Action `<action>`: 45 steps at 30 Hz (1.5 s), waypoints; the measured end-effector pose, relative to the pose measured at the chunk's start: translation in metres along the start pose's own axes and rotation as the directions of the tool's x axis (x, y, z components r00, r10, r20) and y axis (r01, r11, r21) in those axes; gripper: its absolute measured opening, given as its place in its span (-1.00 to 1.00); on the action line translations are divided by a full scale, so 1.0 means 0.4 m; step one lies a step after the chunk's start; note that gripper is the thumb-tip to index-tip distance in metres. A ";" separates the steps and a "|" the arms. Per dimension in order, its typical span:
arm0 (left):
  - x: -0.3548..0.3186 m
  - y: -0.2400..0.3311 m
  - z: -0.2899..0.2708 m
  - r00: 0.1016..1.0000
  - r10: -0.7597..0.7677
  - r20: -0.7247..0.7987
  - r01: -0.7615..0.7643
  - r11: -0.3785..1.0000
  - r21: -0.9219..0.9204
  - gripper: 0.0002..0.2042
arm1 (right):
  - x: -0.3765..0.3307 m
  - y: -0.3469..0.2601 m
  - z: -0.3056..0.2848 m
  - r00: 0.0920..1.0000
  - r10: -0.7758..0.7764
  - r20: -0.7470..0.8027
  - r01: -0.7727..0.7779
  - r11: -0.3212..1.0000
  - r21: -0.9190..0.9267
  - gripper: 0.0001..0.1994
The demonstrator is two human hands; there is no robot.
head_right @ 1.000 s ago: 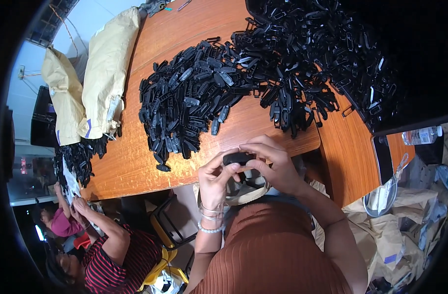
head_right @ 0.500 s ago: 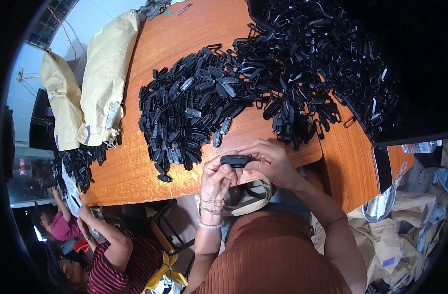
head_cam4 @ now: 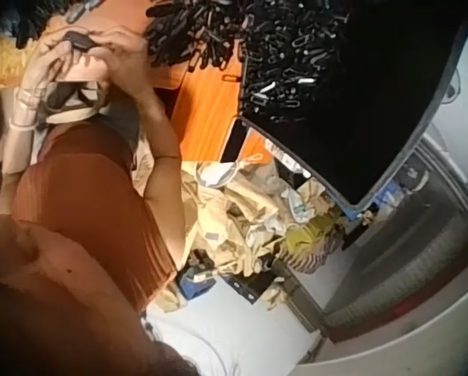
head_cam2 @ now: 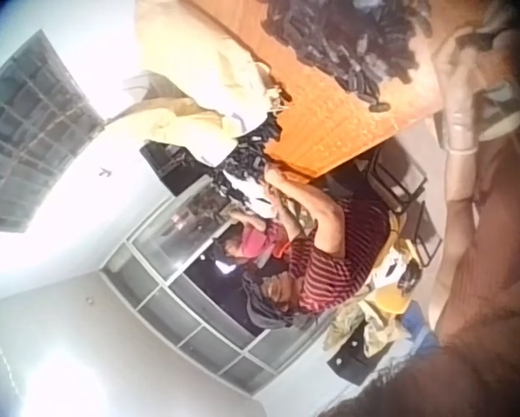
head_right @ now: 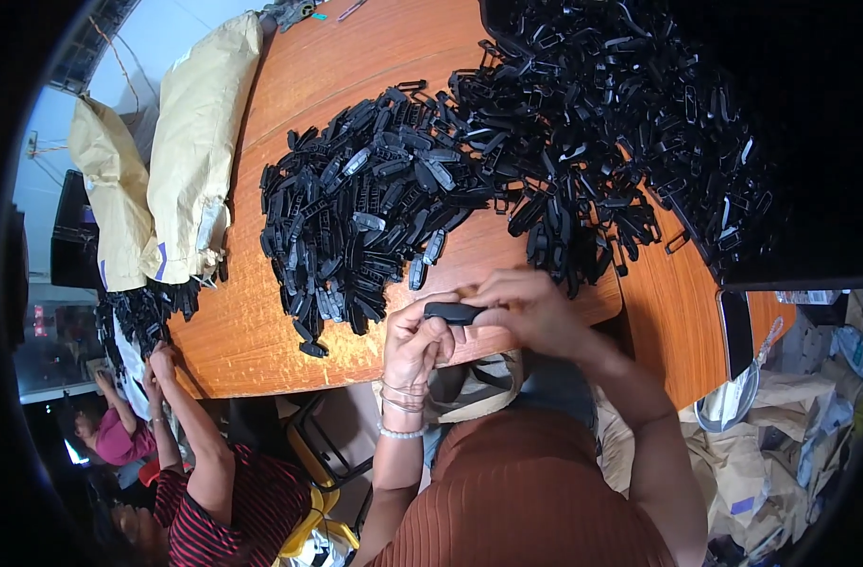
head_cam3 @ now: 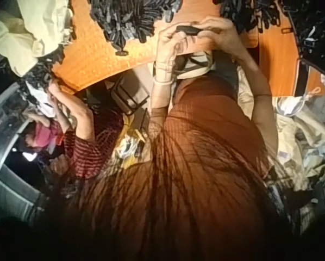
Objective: Assembling small black plastic buckle components at a wooden workbench.
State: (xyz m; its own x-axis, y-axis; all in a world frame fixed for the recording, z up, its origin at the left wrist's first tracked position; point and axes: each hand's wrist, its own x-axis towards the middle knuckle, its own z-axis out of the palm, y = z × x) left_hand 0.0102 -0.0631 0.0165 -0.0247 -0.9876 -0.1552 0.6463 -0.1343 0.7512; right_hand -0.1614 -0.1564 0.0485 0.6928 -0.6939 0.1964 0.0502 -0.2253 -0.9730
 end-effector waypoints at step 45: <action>0.085 -0.122 0.030 0.877 0.475 -0.071 0.013 0.125 0.992 -0.74 | 0.043 0.095 -0.101 0.972 -0.232 0.036 0.209 0.784 -0.584 -0.92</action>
State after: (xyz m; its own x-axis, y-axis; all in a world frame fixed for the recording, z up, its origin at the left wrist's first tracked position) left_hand -0.0315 -0.0910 -0.0179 0.3399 -0.9240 0.1752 -0.6763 -0.1107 0.7283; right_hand -0.1766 -0.2044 0.0198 0.6876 -0.5978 0.4122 -0.2363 -0.7210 -0.6514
